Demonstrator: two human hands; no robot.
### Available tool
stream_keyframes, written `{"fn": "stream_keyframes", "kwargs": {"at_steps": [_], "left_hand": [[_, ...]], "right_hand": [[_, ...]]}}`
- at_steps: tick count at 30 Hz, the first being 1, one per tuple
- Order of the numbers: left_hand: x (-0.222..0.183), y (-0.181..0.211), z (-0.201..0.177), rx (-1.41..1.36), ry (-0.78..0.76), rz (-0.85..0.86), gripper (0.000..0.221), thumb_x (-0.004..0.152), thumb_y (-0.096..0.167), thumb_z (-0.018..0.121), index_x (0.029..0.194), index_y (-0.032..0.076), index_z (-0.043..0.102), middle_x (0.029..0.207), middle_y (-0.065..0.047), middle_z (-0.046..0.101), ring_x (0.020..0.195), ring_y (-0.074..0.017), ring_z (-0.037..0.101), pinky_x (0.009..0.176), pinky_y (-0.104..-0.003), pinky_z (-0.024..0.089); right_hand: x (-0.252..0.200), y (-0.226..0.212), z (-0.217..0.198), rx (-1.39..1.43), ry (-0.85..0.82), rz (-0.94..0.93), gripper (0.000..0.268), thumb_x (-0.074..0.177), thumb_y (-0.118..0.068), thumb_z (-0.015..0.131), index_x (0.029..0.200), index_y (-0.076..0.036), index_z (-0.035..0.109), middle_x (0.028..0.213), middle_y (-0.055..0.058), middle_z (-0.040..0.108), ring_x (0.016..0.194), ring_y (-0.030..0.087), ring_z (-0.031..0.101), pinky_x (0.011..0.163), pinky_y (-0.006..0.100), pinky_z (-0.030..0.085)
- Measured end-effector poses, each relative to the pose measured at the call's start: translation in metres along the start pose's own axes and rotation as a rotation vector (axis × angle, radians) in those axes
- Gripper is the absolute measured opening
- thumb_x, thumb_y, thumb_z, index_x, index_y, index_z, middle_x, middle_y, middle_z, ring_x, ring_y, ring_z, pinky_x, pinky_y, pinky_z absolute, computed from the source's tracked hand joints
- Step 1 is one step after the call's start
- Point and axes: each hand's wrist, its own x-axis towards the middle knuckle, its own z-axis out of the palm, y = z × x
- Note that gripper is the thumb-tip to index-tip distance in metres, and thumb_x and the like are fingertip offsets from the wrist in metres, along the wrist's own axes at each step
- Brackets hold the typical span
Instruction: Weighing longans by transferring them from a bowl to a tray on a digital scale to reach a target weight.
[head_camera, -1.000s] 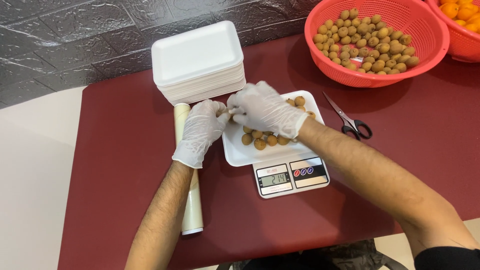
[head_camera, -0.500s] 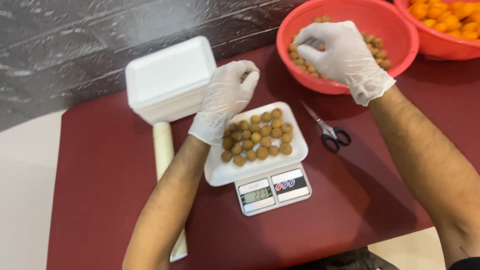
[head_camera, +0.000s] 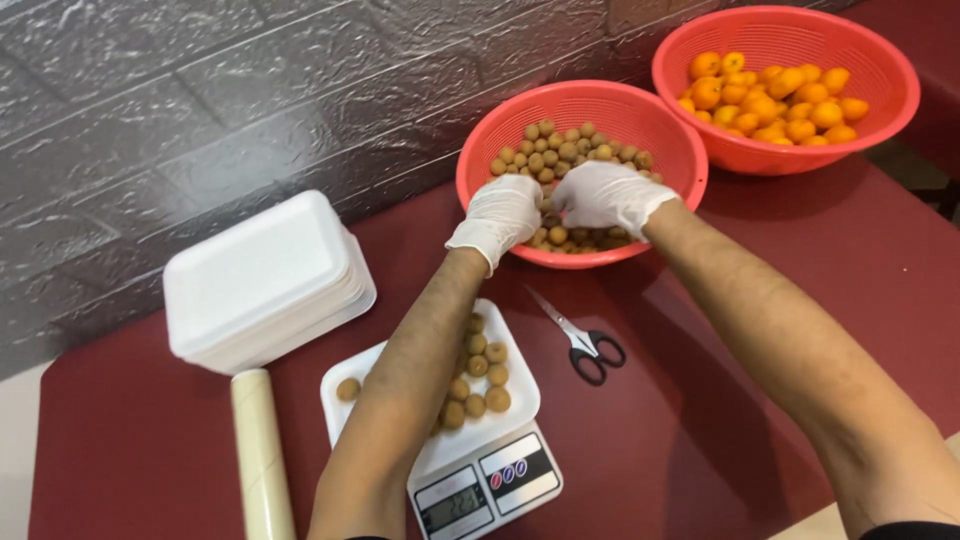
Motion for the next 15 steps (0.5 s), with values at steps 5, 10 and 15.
{"fn": "stream_keyframes", "kwargs": {"at_steps": [5, 10, 15], "left_hand": [[0.008, 0.014, -0.001, 0.15, -0.13, 0.019, 0.028, 0.085, 0.016, 0.06, 0.104, 0.013, 0.079, 0.112, -0.015, 0.077, 0.113, -0.0378, 0.071, 0.099, -0.05, 0.055], [-0.012, 0.032, -0.024, 0.15, -0.227, 0.008, 0.036, 0.088, 0.014, 0.057, 0.119, 0.004, 0.074, 0.129, -0.021, 0.07, 0.126, -0.0411, 0.063, 0.104, -0.054, 0.053], [-0.016, 0.035, -0.03, 0.119, -0.242, -0.015, 0.038, 0.09, 0.015, 0.053, 0.119, 0.004, 0.073, 0.128, -0.019, 0.071, 0.127, -0.0388, 0.063, 0.104, -0.055, 0.053]], "right_hand": [[0.041, 0.014, 0.025, -0.007, -0.074, 0.02, 0.032, 0.08, -0.034, 0.075, 0.11, -0.024, 0.08, 0.105, 0.007, 0.08, 0.105, 0.035, 0.074, 0.088, 0.05, 0.06], [0.031, -0.001, 0.013, -0.05, -0.166, 0.104, 0.038, 0.09, -0.036, 0.065, 0.119, -0.015, 0.077, 0.116, 0.014, 0.077, 0.115, 0.035, 0.071, 0.091, 0.048, 0.059], [0.039, 0.001, 0.015, -0.06, -0.168, 0.072, 0.045, 0.091, -0.042, 0.068, 0.123, -0.012, 0.074, 0.12, 0.015, 0.076, 0.12, 0.035, 0.068, 0.095, 0.05, 0.058]]}}
